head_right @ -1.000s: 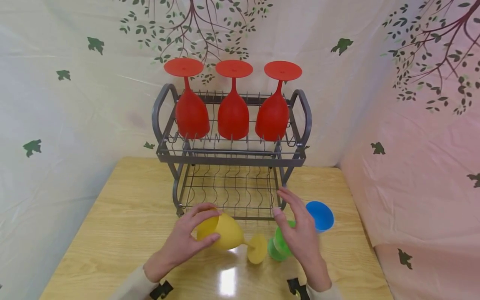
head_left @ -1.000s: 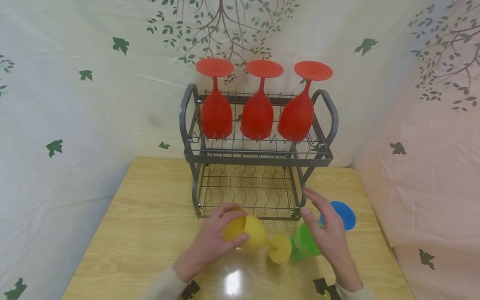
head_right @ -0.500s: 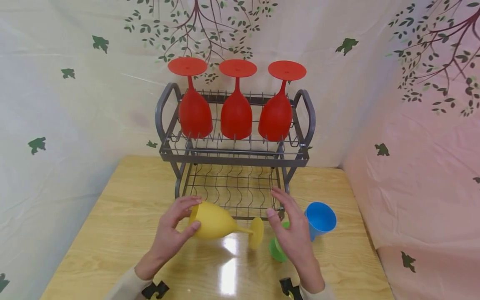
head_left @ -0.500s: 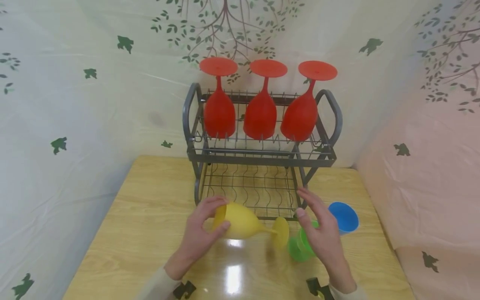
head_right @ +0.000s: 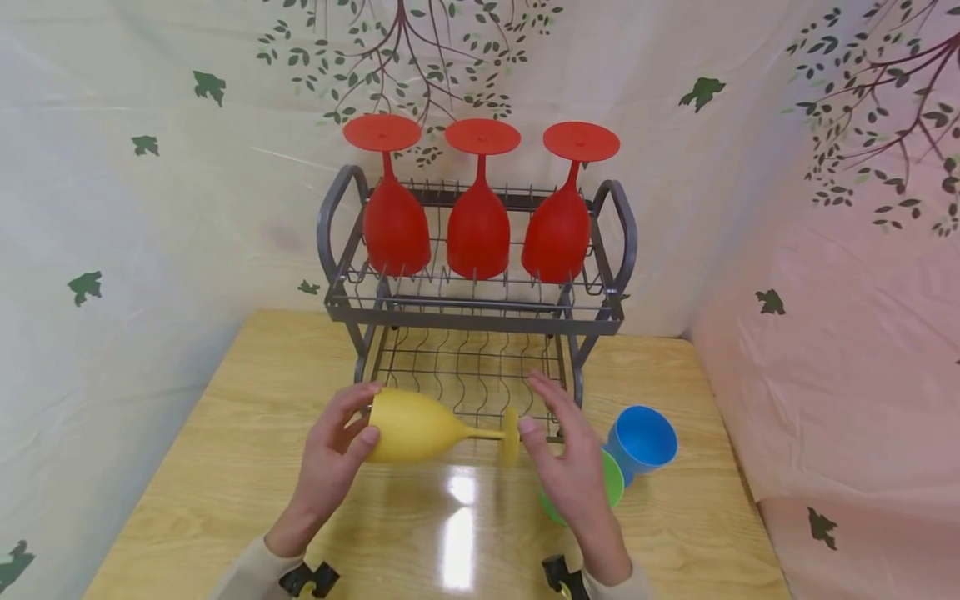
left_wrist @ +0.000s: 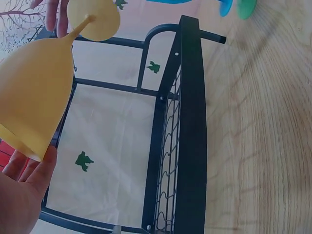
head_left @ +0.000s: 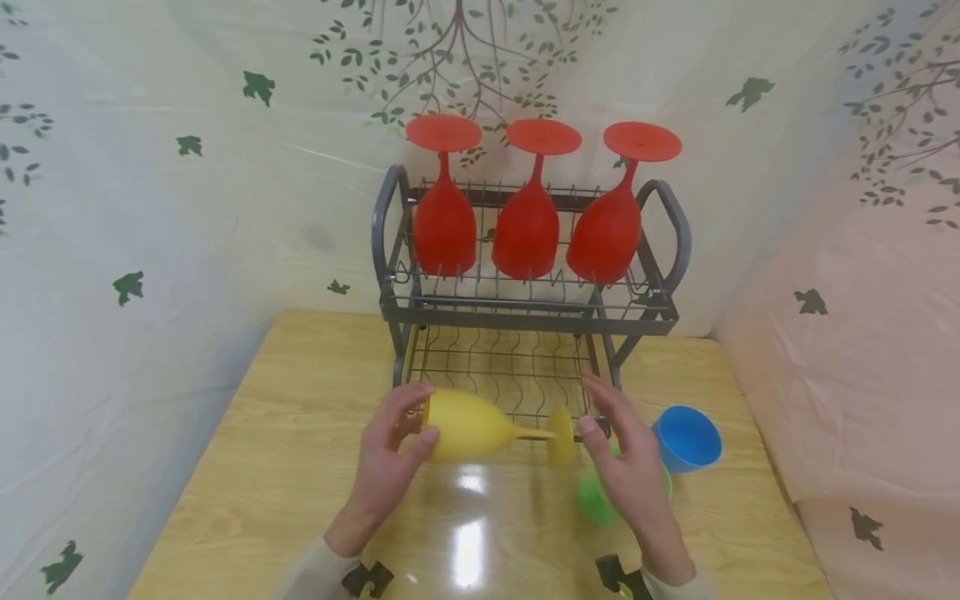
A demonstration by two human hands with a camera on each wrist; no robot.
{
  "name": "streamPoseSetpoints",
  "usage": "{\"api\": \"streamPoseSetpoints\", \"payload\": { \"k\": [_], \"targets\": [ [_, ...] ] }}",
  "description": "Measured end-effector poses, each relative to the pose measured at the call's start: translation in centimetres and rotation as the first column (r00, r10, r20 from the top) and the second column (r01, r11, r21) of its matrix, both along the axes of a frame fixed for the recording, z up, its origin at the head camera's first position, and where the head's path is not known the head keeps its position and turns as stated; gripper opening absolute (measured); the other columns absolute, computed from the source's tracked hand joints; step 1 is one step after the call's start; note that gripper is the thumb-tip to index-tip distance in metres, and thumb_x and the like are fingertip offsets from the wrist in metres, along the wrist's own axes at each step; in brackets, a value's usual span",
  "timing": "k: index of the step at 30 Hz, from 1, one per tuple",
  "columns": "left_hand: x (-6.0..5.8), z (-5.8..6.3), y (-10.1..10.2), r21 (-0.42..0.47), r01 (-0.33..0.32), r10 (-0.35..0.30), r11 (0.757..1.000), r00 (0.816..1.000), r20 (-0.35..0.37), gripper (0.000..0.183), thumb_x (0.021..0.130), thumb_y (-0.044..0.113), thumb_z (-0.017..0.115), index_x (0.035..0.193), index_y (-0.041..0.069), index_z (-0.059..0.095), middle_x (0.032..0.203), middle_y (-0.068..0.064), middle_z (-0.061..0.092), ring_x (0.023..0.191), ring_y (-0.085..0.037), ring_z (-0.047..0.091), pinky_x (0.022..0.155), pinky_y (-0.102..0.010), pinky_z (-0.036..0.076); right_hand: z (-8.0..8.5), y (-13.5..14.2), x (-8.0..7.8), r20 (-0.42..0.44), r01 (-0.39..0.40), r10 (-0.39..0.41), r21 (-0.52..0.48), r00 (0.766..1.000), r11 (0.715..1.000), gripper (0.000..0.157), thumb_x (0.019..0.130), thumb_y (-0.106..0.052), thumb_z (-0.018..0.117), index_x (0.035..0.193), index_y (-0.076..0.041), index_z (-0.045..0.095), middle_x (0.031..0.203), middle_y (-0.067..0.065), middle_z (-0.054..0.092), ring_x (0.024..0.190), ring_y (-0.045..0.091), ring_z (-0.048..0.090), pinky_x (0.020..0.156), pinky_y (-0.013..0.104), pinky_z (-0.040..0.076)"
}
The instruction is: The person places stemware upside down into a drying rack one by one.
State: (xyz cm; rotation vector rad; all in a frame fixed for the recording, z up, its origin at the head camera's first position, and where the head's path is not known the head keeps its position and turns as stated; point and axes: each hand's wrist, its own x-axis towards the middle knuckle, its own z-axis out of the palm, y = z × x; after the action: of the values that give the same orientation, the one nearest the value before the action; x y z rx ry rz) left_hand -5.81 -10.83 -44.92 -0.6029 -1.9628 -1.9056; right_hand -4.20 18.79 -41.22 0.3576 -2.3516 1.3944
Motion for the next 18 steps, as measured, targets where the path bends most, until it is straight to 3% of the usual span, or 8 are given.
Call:
{"api": "streamPoseSetpoints", "payload": {
  "k": [11,15,18],
  "targets": [
    [0.2,-0.1,-0.1,0.097,-0.018,0.008,0.995,0.995,0.102,0.043,0.092,-0.010,0.061,0.135,-0.008,0.055,0.140,-0.007,0.059,0.131,-0.017,0.057,0.105,-0.033,0.052,-0.6,-1.1,-0.1,0.053,-0.039,0.045,-0.101,0.998,0.994,0.050,0.099,0.001,0.059,0.149,-0.003,0.052,0.155,0.012,0.051,0.138,0.029,0.051,0.110,0.018,0.040],
    [0.4,0.1,-0.2,0.082,-0.062,0.046,0.995,0.982,0.183,0.041,0.095,-0.007,0.060,0.136,-0.006,0.054,0.140,0.001,0.060,0.129,-0.014,0.058,0.101,-0.029,0.054,-1.0,-1.6,-0.2,0.051,-0.046,0.053,-0.138,0.997,0.989,0.052,0.099,0.002,0.058,0.150,-0.003,0.050,0.156,0.010,0.050,0.141,0.022,0.049,0.111,0.020,0.041],
    [0.6,0.1,-0.3,0.066,-0.091,0.072,0.994,0.965,0.253,0.040,0.098,-0.004,0.058,0.138,-0.002,0.054,0.143,-0.002,0.059,0.129,-0.012,0.057,0.097,-0.028,0.056,-1.2,-2.1,-0.3,0.060,-0.061,0.072,-0.181,0.996,0.982,0.055,0.099,0.004,0.058,0.152,-0.003,0.047,0.159,0.008,0.047,0.144,0.020,0.046,0.113,0.022,0.040]
  ]
}}
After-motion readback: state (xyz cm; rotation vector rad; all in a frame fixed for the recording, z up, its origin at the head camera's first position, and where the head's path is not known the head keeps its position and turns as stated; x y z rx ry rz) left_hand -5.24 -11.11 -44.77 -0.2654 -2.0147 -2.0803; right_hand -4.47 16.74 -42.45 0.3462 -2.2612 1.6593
